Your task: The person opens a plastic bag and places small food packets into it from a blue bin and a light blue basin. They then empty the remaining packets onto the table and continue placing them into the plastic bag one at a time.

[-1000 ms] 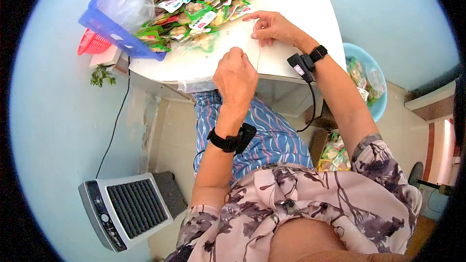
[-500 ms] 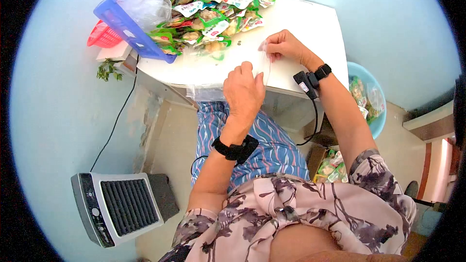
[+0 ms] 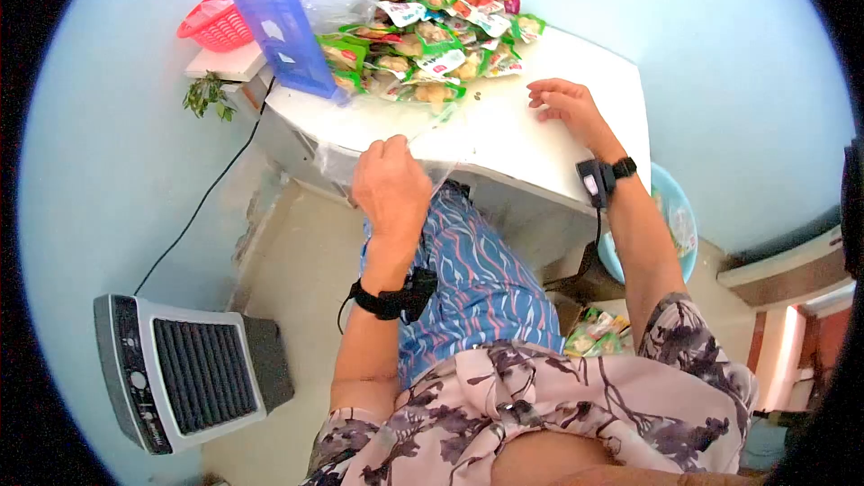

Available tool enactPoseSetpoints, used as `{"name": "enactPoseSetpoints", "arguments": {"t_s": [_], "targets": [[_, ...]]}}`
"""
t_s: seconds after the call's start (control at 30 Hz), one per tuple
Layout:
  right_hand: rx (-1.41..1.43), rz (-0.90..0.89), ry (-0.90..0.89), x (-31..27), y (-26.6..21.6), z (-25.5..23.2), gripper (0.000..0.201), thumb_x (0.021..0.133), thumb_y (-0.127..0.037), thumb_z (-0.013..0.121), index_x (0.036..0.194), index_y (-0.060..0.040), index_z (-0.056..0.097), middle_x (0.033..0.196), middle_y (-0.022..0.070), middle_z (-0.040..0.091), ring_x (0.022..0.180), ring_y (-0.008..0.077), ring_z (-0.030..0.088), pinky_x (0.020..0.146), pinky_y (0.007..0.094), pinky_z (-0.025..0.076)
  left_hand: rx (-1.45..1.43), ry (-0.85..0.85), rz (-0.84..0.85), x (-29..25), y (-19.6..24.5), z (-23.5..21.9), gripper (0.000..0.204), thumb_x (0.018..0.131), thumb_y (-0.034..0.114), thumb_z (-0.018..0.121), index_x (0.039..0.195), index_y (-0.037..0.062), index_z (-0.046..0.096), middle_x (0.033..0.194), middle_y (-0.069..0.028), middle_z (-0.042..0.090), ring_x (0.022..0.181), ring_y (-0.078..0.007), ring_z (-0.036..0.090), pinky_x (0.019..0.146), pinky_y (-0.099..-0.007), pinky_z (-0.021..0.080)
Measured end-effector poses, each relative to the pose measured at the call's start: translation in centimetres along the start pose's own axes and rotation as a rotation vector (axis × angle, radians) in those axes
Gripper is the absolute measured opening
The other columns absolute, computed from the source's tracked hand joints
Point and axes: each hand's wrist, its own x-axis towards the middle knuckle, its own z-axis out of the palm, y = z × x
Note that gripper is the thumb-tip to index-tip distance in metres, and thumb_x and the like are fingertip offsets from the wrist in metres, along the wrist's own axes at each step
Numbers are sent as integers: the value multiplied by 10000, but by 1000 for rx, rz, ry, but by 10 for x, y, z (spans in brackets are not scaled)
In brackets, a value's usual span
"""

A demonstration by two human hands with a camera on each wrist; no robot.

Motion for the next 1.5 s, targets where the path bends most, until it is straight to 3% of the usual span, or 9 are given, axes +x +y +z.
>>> {"name": "enactPoseSetpoints", "arguments": {"t_s": [0.13, 0.23, 0.5, 0.63, 0.77, 0.9, 1.1, 1.2, 1.5], "targets": [[-497, -243, -7, 6, -35, 26, 328, 829, -226, 666, 1142, -127, 663, 1186, 81, 612, 1093, 226, 576, 914, 400, 482, -27, 37, -107, 10, -26, -13, 29, 789, 38, 605, 813, 24, 614, 763, -133, 564, 740, -349, 558, 633, -438, 440], [-839, -672, -102, 17, -80, 72, 382, 786, -144, 698, 1160, -93, 638, 1233, 128, 566, 1116, 259, 554, 941, 358, 452, 15, 47, -84, 25, -42, -19, 46, 806, 57, 614, 807, 11, 611, 798, -135, 571, 782, -346, 553, 670, -442, 438], [-1502, -648, -141, 82, -62, 178, 549, 698, -180, 691, 1230, -129, 567, 1294, 165, 470, 1273, 325, 380, 912, 592, 380, -81, 60, -40, 49, -66, 4, 95, 826, 58, 613, 826, -36, 616, 1130, -233, 597, 1032, -383, 574, 880, -433, 447], [-1494, -824, 152, 85, -34, 186, 364, 796, -215, 618, 1150, -129, 612, 1315, 202, 408, 1238, 422, 394, 808, 666, 399, -235, 70, -48, 62, -70, 7, 76, 848, 39, 584, 845, -33, 606, 1317, -254, 511, 1191, -384, 508, 991, -426, 391], [-1448, -559, 98, 82, -31, 165, 453, 814, -194, 607, 1265, -217, 567, 1361, 214, 378, 1207, 508, 398, 718, 654, 431, -237, 95, 111, 83, -61, 9, 50, 855, 21, 571, 856, -24, 594, 1371, -243, 471, 1291, -399, 418, 1068, -440, 318], [-1577, -700, 73, 82, -21, 142, 363, 814, -160, 593, 1176, -151, 616, 1216, 156, 523, 1006, 388, 546, 711, 519, 477, -184, 106, 316, 113, -48, 8, 39, 826, 0, 587, 861, -16, 595, 1384, -224, 467, 1314, -426, 383, 1082, -463, 304], [-1842, -370, -348, 90, -31, 134, 268, 751, -130, 633, 1013, -73, 639, 1026, 113, 613, 826, 257, 600, 610, 348, 508, 30, 94, 527, 157, -43, 13, 43, 810, 18, 597, 850, 29, 606, 1400, -142, 479, 1338, -410, 356, 1081, -519, 281], [-1684, -592, -159, 87, -12, 104, 94, 772, -138, 636, 724, -72, 684, 805, 91, 638, 743, 264, 614, 560, 371, 497, 238, 56, 500, 170, -48, 14, 25, 811, 56, 607, 836, 57, 608, 1389, -84, 499, 1347, -374, 353, 1082, -552, 251], [-1714, -634, 54, 67, 1, 25, 155, 771, -82, 642, 922, -77, 676, 1006, 100, 621, 903, 255, 595, 645, 356, 516, 262, 39, 452, 167, -72, 20, 45, 839, 105, 583, 844, 68, 607, 1353, -58, 531, 1326, -333, 394, 1095, -576, 205]]}}
